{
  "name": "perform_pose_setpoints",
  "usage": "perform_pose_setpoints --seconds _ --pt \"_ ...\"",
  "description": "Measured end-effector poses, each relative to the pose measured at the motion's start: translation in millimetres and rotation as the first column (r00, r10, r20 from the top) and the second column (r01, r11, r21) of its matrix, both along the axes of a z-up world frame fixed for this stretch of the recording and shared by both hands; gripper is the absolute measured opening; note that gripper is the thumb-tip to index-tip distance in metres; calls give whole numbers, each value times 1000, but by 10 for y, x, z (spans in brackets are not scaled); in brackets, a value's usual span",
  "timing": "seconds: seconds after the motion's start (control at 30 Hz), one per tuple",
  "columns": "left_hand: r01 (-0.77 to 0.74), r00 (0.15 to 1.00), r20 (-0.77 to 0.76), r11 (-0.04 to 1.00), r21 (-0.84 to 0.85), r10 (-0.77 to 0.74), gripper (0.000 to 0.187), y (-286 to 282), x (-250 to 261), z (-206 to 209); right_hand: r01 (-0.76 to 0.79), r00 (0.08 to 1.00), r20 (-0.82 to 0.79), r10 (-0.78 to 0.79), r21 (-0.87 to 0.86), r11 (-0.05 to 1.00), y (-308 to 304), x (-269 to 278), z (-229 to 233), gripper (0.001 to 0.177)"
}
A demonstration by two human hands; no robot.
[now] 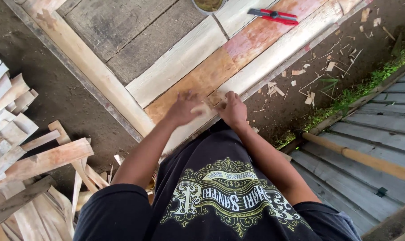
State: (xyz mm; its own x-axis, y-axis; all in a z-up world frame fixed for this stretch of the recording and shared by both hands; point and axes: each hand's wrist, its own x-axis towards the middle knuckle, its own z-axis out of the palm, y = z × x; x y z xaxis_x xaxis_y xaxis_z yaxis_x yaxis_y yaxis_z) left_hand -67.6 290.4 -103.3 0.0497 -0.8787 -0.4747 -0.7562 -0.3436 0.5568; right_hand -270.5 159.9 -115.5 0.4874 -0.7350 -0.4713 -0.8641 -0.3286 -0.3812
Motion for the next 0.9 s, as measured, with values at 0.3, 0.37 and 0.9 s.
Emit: perform_pose_setpoints --seconds 0.3,0.37,0.9 --pt "89 986 144 996 -22 -85 65 -43 -80 -72 12 999 37 -13 11 1000 -4 -15 49 57" --pt "123 967 219 991 44 -130 66 -19 -253 -2 13 999 38 -13 7 1000 19 -12 101 57" --pt "-199 955 176 956 -216 238 43 -21 -375 -314 139 889 364 -277 362 922 -53 -212 555 40"
